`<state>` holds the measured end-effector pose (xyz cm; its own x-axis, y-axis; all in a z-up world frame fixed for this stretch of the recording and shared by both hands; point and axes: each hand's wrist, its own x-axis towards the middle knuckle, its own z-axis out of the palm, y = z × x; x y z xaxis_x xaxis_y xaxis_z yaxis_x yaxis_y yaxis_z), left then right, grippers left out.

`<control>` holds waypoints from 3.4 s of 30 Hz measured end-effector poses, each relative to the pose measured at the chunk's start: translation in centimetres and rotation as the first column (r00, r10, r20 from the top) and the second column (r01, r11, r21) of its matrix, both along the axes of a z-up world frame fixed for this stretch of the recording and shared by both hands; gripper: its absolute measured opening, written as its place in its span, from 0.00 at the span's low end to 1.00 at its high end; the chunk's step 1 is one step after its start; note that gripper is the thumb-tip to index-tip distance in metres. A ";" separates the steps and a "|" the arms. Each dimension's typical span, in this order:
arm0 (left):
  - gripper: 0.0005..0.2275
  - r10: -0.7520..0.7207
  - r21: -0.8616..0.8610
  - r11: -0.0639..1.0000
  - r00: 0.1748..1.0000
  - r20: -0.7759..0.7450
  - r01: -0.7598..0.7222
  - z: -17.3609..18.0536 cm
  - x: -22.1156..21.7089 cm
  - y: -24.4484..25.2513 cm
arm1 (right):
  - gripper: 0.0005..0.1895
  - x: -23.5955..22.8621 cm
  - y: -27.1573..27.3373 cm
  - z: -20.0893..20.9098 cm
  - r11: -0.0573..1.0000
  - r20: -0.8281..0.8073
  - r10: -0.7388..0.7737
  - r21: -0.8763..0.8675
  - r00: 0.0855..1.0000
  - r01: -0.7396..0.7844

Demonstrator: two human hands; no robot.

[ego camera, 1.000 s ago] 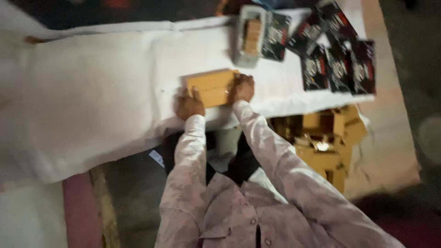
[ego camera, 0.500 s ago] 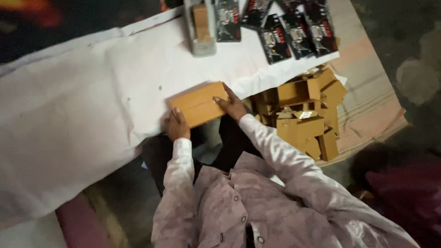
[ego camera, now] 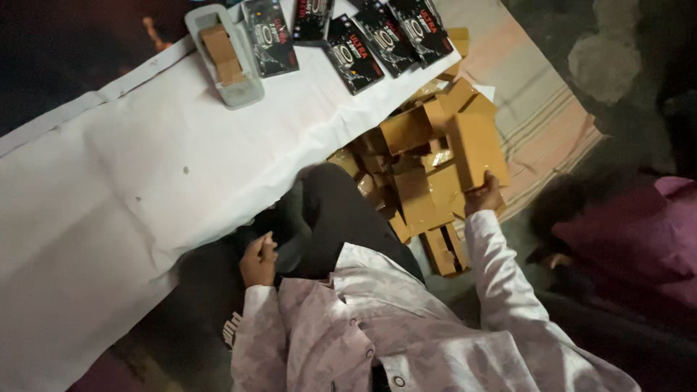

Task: The person sits on the floor and repeatedly packs small black product boxes into larger brown cardboard boxes. They place one product box inside, close the flaps, and then open the box again to insert another product box, repeating this cycle throughout the clip.

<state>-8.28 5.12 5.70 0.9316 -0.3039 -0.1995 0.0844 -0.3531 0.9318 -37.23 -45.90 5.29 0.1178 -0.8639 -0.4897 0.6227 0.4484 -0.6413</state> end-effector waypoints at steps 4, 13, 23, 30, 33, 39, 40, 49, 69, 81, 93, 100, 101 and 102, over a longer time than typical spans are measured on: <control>0.12 -0.031 -0.021 0.999 0.985 0.170 0.035 -1.0 0.4 1.1 | 0.16 -0.8 -5.8 0.0 0.978 0.042 -0.205 0.049 0.978 0.203; 0.12 0.033 0.148 0.988 0.993 0.109 -0.049 0.9 -0.4 2.5 | 0.15 9.2 -5.9 -1.6 0.840 -0.993 -0.030 -0.088 0.116 -0.536; 0.10 0.094 0.076 0.991 0.982 0.166 -0.108 0.6 -1.4 4.2 | 0.12 17.0 -3.5 -4.2 0.015 -0.780 -0.591 0.244 -0.205 -0.970; 0.10 0.175 -0.049 0.984 0.973 0.152 -0.170 -0.8 -0.5 3.7 | 0.07 15.3 2.0 4.8 0.422 -0.892 -0.453 -0.231 0.017 -0.877; 0.11 0.246 -0.118 0.964 0.968 0.041 -0.240 -0.5 -0.2 3.2 | 0.08 15.0 7.9 10.9 0.263 -0.836 -0.486 -0.417 0.253 -0.870; 0.15 0.308 -0.227 0.923 0.950 -0.047 -0.311 1.6 0.2 3.6 | 0.07 22.0 20.1 16.0 -0.130 -0.714 -0.404 -0.574 0.572 -0.808; 0.15 0.325 -0.226 0.918 0.945 -0.038 -0.325 2.0 0.5 3.8 | 0.07 24.2 21.8 15.7 -0.167 -0.759 -0.303 -0.553 0.576 -0.816; 0.25 0.552 -0.037 0.828 0.801 0.231 -0.560 4.3 8.5 5.6 | 0.08 40.0 36.4 8.1 -0.399 -0.832 -0.008 -0.506 0.554 -0.765; 0.38 0.179 0.222 0.919 0.846 0.501 -0.326 7.8 16.5 1.5 | 0.52 39.9 -2.2 -0.9 0.404 -0.761 -0.474 0.258 -0.443 -0.877; 0.12 -0.100 0.481 0.868 0.906 0.411 -0.122 4.9 18.8 1.4 | 0.37 28.2 16.0 11.6 -0.084 -0.831 0.426 -0.430 0.358 -0.899; 0.13 -0.065 0.468 0.875 0.928 0.367 -0.124 5.5 18.7 1.0 | 0.26 44.2 22.3 19.8 -0.553 -0.935 0.189 0.150 -0.299 -0.819; 0.10 -0.098 0.542 0.832 0.929 0.357 -0.121 4.6 18.9 0.3 | 0.28 43.4 20.6 25.6 -0.579 -0.781 -0.619 0.380 0.086 -0.722; 0.10 -0.098 0.541 0.834 0.937 0.335 -0.106 4.7 18.9 0.2 | 0.27 43.3 21.0 25.9 -0.589 -0.679 -0.702 0.384 0.215 -0.711; 0.10 -0.098 0.539 0.837 0.945 0.312 -0.091 5.0 18.7 0.1 | 0.29 43.1 21.4 26.3 -0.598 -0.682 -0.694 0.368 0.230 -0.712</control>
<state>10.41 5.24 10.69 0.9707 -0.2385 -0.0289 -0.1810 -0.8051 0.5648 5.89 -24.45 31.56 0.9670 0.2385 -0.0892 0.2496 -0.9573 0.1459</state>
